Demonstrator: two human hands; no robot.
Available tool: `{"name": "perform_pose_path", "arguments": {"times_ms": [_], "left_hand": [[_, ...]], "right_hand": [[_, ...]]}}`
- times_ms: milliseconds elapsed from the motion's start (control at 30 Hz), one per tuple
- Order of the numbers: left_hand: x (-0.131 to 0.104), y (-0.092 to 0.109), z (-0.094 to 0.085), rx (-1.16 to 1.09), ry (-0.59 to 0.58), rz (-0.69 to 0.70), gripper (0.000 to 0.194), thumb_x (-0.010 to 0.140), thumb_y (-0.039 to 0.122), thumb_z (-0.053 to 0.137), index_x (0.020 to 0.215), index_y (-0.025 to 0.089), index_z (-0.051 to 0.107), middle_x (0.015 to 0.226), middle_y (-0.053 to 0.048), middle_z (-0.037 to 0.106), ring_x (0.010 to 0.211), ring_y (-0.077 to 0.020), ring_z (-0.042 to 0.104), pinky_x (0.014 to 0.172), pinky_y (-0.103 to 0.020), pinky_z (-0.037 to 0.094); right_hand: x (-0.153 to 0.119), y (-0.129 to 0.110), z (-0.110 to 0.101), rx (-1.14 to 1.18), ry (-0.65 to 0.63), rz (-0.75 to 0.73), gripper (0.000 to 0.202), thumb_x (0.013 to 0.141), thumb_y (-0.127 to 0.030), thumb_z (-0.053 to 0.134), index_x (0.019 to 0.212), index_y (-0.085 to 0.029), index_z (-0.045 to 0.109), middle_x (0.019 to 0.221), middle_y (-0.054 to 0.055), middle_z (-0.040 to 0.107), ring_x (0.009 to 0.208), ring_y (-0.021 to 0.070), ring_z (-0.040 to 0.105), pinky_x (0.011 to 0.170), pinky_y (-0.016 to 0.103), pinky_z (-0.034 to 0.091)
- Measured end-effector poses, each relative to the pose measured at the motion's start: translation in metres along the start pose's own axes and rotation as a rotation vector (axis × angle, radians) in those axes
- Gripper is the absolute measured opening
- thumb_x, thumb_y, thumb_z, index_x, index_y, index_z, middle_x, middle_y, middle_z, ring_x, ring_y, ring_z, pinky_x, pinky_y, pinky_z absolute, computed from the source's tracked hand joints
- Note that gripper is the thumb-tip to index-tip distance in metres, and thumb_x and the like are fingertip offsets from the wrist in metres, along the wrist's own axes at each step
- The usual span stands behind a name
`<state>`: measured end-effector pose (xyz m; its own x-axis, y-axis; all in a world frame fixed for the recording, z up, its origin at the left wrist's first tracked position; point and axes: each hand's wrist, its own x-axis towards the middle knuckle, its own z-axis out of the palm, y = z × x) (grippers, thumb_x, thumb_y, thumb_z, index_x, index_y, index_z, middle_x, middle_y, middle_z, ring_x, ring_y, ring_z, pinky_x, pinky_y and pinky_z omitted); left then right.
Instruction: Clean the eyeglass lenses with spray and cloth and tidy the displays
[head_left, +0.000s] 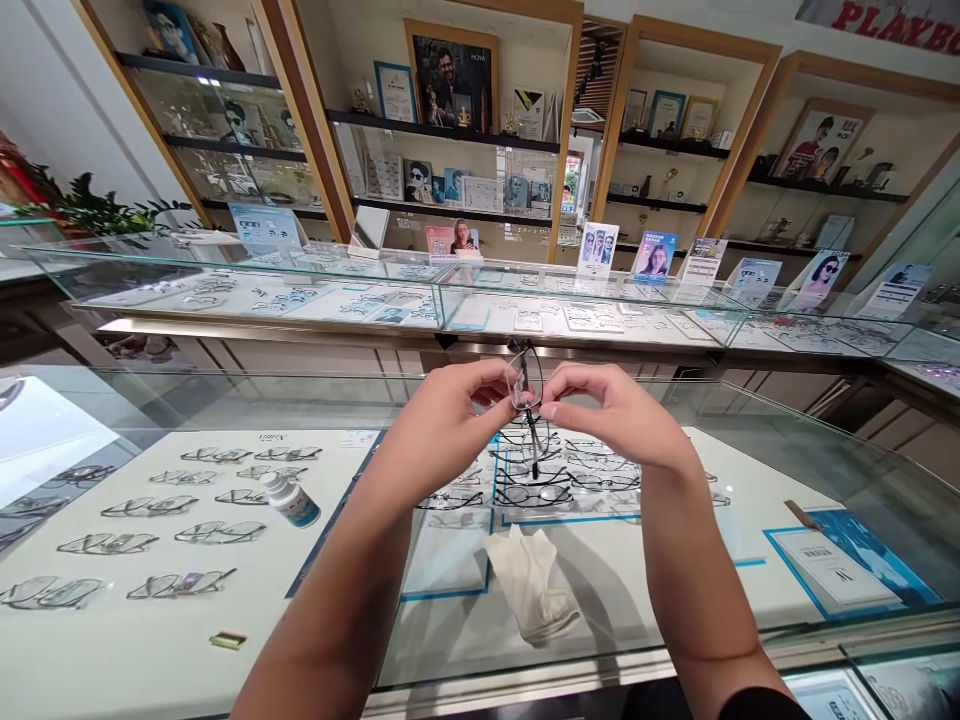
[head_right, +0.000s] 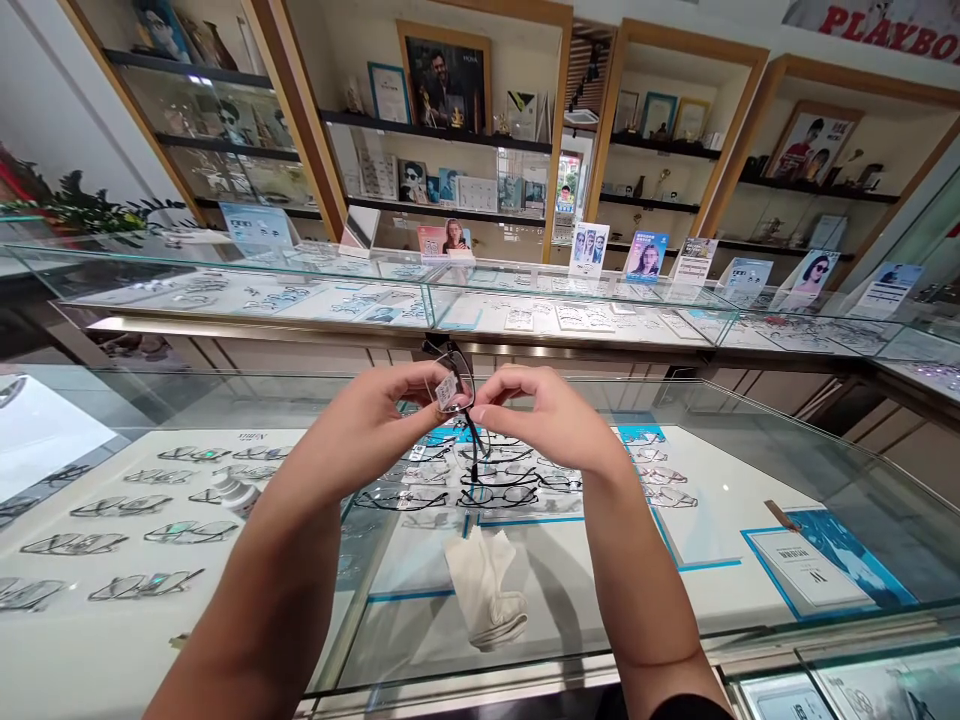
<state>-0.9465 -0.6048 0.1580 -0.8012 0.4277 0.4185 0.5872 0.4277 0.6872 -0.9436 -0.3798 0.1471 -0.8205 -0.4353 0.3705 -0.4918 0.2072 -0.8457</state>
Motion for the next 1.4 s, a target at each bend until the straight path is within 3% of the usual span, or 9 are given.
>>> {"name": "perform_pose_path", "arguments": {"times_ms": [367,533,1067,1267,1400], "left_hand": [[0.001,-0.003,0.002,-0.041,0.063,0.021,0.021,0.097,0.039,0.066,0.095,0.021,0.074,0.091,-0.003,0.077,0.083,-0.0181,0.067,0.077,-0.028,0.051],[0.001,0.0,0.001,-0.057,0.094,0.042,0.024,0.097,0.044,0.067,0.097,0.021,0.074,0.093,-0.004,0.078,0.086,-0.019,0.067,0.081,-0.03,0.053],[-0.001,-0.006,0.003,0.0,0.121,0.046,0.019,0.103,0.038,0.056,0.101,0.022,0.066,0.104,-0.005,0.077,0.095,-0.0202,0.069,0.086,-0.032,0.051],[0.002,-0.012,-0.002,0.164,0.327,0.047,0.018,0.104,0.035,0.053,0.101,0.024,0.066,0.1,-0.003,0.075,0.091,-0.0198,0.065,0.083,-0.031,0.048],[0.003,-0.017,-0.01,0.283,0.399,0.064,0.018,0.102,0.031,0.052,0.102,0.025,0.07,0.103,-0.003,0.076,0.095,-0.0225,0.065,0.086,-0.034,0.046]], "right_hand": [[0.002,0.005,0.002,0.081,0.006,-0.019,0.018,0.093,-0.034,0.076,0.083,-0.021,0.071,0.09,0.001,0.067,0.088,0.0172,0.058,0.084,0.033,0.044],[0.005,0.009,0.002,0.18,0.036,0.001,0.02,0.091,-0.039,0.079,0.085,-0.021,0.071,0.09,0.001,0.067,0.087,0.017,0.057,0.081,0.032,0.044],[0.005,0.006,0.002,0.19,0.049,0.014,0.012,0.092,-0.03,0.073,0.086,-0.022,0.066,0.086,-0.001,0.065,0.084,0.0166,0.057,0.08,0.032,0.044],[0.002,0.006,-0.008,0.194,0.046,0.006,0.01,0.091,-0.026,0.069,0.082,-0.023,0.066,0.086,0.0,0.067,0.086,0.0174,0.059,0.082,0.034,0.046],[-0.001,0.009,-0.013,0.148,0.025,0.013,0.011,0.092,-0.026,0.07,0.082,-0.022,0.066,0.086,0.0,0.067,0.084,0.0164,0.059,0.081,0.033,0.045]]}}
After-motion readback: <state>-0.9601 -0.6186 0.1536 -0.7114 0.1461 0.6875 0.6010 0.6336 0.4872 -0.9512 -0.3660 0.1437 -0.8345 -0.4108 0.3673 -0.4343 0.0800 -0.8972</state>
